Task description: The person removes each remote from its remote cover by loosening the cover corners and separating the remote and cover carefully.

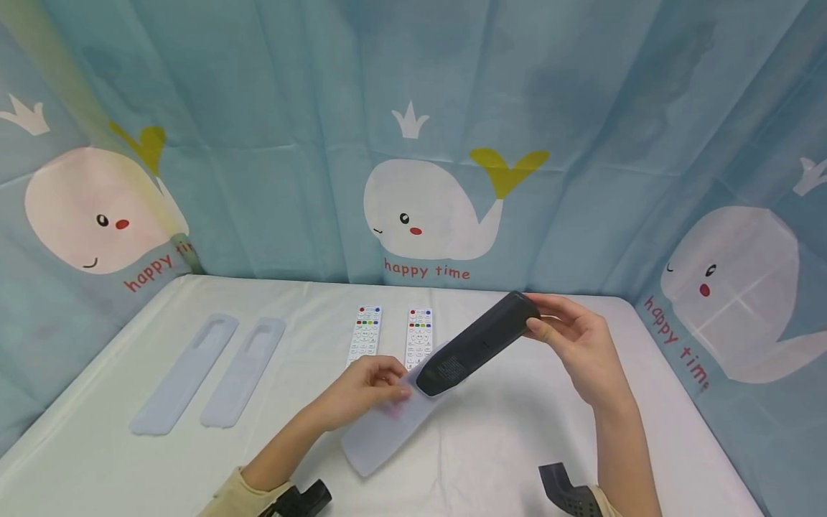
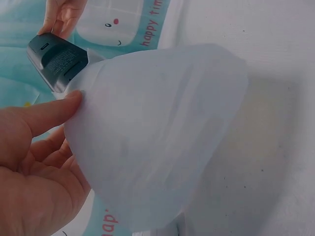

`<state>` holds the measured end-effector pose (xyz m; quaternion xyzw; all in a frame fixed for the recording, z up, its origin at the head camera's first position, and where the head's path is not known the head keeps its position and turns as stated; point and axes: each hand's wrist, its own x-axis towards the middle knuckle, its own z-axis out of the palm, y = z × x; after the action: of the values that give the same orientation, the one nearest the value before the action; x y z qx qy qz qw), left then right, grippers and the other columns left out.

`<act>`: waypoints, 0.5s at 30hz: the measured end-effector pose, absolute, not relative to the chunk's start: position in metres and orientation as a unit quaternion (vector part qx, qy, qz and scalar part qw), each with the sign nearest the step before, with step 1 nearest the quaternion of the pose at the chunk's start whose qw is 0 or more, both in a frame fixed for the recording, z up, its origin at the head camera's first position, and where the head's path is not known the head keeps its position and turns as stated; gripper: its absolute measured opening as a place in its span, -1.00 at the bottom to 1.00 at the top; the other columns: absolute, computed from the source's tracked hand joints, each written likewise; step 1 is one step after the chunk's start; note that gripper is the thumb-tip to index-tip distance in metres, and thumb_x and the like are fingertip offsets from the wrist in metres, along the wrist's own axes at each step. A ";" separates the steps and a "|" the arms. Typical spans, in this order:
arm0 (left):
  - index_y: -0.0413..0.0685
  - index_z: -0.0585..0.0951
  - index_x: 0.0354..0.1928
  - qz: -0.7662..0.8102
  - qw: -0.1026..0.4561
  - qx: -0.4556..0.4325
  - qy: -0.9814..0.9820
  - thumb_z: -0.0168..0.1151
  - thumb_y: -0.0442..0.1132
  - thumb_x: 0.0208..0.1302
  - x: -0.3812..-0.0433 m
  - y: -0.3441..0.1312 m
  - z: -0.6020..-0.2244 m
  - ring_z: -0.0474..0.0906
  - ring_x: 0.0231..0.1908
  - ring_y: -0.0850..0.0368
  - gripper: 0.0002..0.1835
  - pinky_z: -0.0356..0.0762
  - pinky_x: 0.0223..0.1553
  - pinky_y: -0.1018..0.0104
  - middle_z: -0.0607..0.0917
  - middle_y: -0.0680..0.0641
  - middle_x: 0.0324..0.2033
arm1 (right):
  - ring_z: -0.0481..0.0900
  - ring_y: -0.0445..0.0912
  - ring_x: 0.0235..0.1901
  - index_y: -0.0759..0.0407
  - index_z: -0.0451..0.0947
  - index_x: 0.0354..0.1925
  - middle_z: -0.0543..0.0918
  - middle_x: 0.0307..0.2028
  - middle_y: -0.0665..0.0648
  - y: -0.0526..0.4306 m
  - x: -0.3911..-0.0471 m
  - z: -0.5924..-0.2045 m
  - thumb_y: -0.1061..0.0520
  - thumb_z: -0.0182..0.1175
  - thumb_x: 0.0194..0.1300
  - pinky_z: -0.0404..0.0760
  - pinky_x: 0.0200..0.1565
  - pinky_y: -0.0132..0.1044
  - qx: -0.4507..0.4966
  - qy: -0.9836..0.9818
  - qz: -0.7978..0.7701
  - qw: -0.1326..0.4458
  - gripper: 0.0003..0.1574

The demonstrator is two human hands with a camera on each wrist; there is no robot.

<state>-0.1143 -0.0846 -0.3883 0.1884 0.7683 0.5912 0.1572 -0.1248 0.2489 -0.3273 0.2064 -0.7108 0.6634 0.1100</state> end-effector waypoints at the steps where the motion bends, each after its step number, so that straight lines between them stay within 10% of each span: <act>1: -0.35 0.66 -0.07 0.589 0.155 0.189 0.770 0.37 -0.39 0.38 -0.115 -0.085 -0.389 0.69 -0.43 0.23 -0.83 0.69 -0.30 0.42 0.74 -0.01 -0.37 | 0.81 -0.22 -0.16 0.16 0.69 0.16 0.78 -0.04 -0.04 0.249 -0.125 -0.327 0.55 0.19 0.41 0.71 0.00 -0.48 0.203 -0.713 0.662 0.113 -0.49; 15: -0.36 0.68 -0.11 0.593 0.156 0.185 0.768 0.36 -0.45 0.36 -0.116 -0.088 -0.386 0.71 -0.45 0.19 -0.88 0.78 -0.31 0.31 0.77 -0.08 -0.38 | 0.82 -0.20 -0.18 0.23 0.71 0.14 0.81 -0.05 0.01 0.258 -0.122 -0.324 0.58 0.13 0.42 0.72 0.00 -0.47 0.178 -0.652 0.718 0.164 -0.51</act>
<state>-0.1156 -0.0881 -0.3859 0.1846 0.7679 0.5932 0.1561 -0.1221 0.2575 -0.3239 0.1775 -0.6523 0.7184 0.1640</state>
